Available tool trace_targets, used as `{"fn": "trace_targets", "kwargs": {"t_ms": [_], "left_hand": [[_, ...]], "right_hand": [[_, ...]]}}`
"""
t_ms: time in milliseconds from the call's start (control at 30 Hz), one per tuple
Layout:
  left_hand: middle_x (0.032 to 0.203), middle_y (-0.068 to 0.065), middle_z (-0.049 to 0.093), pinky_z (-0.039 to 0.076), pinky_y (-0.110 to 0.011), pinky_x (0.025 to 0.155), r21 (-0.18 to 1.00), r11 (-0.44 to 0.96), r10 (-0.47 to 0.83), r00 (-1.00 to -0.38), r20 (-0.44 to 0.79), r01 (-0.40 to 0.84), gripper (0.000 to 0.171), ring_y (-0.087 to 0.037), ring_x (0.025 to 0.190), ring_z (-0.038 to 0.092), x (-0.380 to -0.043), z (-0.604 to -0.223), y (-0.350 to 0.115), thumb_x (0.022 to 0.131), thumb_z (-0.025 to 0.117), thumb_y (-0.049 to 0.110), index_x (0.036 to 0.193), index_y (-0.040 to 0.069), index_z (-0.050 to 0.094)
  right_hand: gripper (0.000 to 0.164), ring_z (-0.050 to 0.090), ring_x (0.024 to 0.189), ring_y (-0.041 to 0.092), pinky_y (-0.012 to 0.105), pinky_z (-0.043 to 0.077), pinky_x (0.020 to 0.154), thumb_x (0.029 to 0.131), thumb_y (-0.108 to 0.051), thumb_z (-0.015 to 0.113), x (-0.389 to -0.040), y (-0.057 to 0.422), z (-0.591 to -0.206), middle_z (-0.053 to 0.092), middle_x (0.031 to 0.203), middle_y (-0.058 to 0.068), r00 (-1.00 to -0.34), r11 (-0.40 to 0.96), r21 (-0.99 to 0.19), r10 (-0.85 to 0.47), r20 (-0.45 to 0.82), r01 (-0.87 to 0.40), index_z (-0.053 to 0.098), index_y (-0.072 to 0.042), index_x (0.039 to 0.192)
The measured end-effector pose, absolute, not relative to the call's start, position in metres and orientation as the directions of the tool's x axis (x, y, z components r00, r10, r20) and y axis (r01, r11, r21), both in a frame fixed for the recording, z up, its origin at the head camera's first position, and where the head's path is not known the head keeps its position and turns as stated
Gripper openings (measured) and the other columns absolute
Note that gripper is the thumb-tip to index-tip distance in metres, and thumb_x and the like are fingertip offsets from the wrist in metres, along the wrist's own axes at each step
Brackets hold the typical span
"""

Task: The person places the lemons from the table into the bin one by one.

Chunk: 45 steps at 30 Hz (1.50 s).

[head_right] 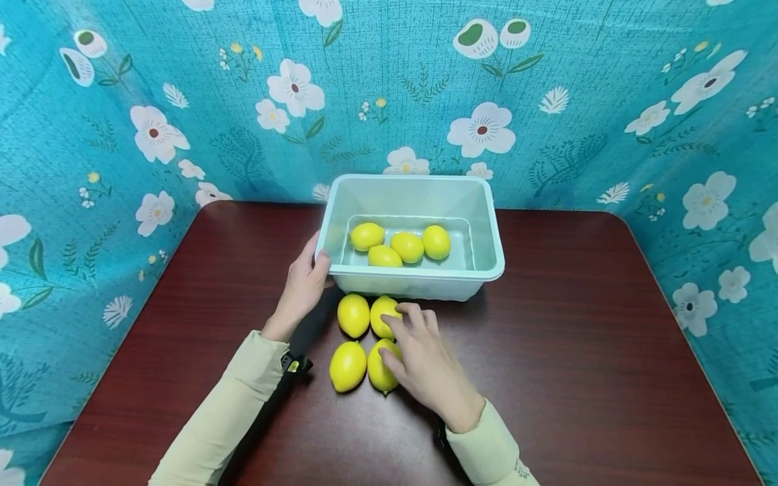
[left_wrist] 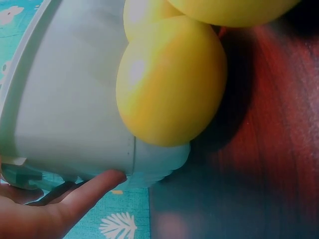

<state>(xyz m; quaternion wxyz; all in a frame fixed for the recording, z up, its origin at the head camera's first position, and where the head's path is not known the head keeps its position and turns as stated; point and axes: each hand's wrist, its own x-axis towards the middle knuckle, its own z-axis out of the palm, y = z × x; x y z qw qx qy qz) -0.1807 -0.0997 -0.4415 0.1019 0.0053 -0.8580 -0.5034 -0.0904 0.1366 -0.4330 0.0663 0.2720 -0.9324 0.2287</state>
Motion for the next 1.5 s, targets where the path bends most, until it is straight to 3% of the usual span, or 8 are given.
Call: {"fn": "trace_targets", "kwargs": {"t_ms": [233, 467, 600, 733, 967, 1200, 1400, 1500], "left_hand": [[0.151, -0.003, 0.042, 0.044, -0.044, 0.103, 0.869, 0.487, -0.113, -0.979, 0.168, 0.093, 0.055, -0.022, 0.12, 0.051, -0.181, -0.441, -0.1, 0.097, 0.039, 0.03, 0.152, 0.027, 0.032], [0.15, -0.003, 0.044, 0.045, -0.043, 0.102, 0.867, 0.49, -0.116, -0.979, 0.169, 0.091, 0.055, -0.022, 0.119, 0.052, -0.18, -0.441, -0.1, 0.097, 0.038, 0.031, 0.151, 0.027, 0.032], [0.147, -0.004, 0.046, 0.053, -0.039, 0.081, 0.875, 0.477, -0.126, -0.979, 0.158, 0.08, 0.055, -0.025, 0.096, 0.059, -0.179, -0.441, -0.101, 0.097, 0.038, 0.032, 0.151, 0.03, 0.032], [0.145, -0.004, 0.048, 0.052, -0.033, 0.068, 0.876, 0.474, -0.125, -0.979, 0.159, 0.081, 0.054, -0.025, 0.082, 0.058, -0.179, -0.441, -0.101, 0.097, 0.038, 0.032, 0.151, 0.03, 0.032], [0.145, -0.005, 0.048, 0.052, -0.033, 0.069, 0.876, 0.476, -0.121, -0.98, 0.156, 0.081, 0.054, -0.025, 0.085, 0.059, -0.178, -0.442, -0.101, 0.097, 0.038, 0.032, 0.151, 0.03, 0.032], [0.149, -0.004, 0.044, 0.05, -0.04, 0.086, 0.87, 0.485, -0.117, -0.979, 0.164, 0.088, 0.055, -0.026, 0.108, 0.054, -0.179, -0.442, -0.1, 0.097, 0.038, 0.031, 0.152, 0.027, 0.032], [0.151, -0.003, 0.043, 0.047, -0.043, 0.095, 0.871, 0.482, -0.109, -0.98, 0.166, 0.094, 0.055, -0.026, 0.113, 0.052, -0.179, -0.442, -0.099, 0.097, 0.038, 0.03, 0.152, 0.025, 0.031], [0.151, -0.004, 0.043, 0.049, -0.043, 0.093, 0.87, 0.484, -0.108, -0.98, 0.166, 0.094, 0.055, -0.026, 0.112, 0.053, -0.179, -0.442, -0.099, 0.097, 0.038, 0.03, 0.152, 0.025, 0.031]], "right_hand": [[0.046, 0.046, 0.11, 0.03, 0.035, 0.049, 0.069, 0.086, -0.03, 0.07, -0.082, 0.128, -0.445, 0.046, 0.134, 0.011, -0.843, 0.757, -0.383, -0.519, 0.14, -0.529, 0.061, -0.015, 0.128], [0.048, 0.046, 0.111, 0.031, 0.037, 0.05, 0.075, 0.084, -0.03, 0.072, -0.076, 0.124, -0.456, 0.047, 0.132, 0.011, -0.833, 0.738, -0.396, -0.526, 0.172, -0.547, 0.061, -0.016, 0.128], [0.047, 0.046, 0.109, 0.03, 0.038, 0.051, 0.078, 0.085, -0.029, 0.072, -0.074, 0.123, -0.459, 0.047, 0.132, 0.011, -0.827, 0.731, -0.396, -0.532, 0.18, -0.556, 0.061, -0.015, 0.128], [0.047, 0.046, 0.108, 0.03, 0.037, 0.052, 0.076, 0.085, -0.027, 0.072, -0.072, 0.122, -0.461, 0.047, 0.132, 0.011, -0.823, 0.73, -0.392, -0.542, 0.167, -0.56, 0.06, -0.015, 0.128], [0.048, 0.046, 0.105, 0.029, 0.036, 0.051, 0.076, 0.084, -0.028, 0.073, -0.07, 0.121, -0.464, 0.048, 0.133, 0.01, -0.821, 0.734, -0.382, -0.552, 0.149, -0.562, 0.06, -0.016, 0.129], [0.05, 0.046, 0.107, 0.028, 0.036, 0.051, 0.071, 0.082, -0.027, 0.074, -0.068, 0.119, -0.465, 0.047, 0.132, 0.008, -0.829, 0.742, -0.384, -0.544, 0.132, -0.549, 0.06, -0.018, 0.129], [0.051, 0.047, 0.103, 0.026, 0.032, 0.049, 0.066, 0.081, -0.028, 0.076, -0.068, 0.117, -0.465, 0.048, 0.132, 0.008, -0.83, 0.755, -0.358, -0.543, 0.127, -0.549, 0.06, -0.02, 0.129], [0.05, 0.047, 0.102, 0.025, 0.032, 0.049, 0.064, 0.081, -0.028, 0.076, -0.068, 0.117, -0.466, 0.048, 0.132, 0.008, -0.828, 0.759, -0.344, -0.547, 0.125, -0.553, 0.06, -0.021, 0.128]]}}
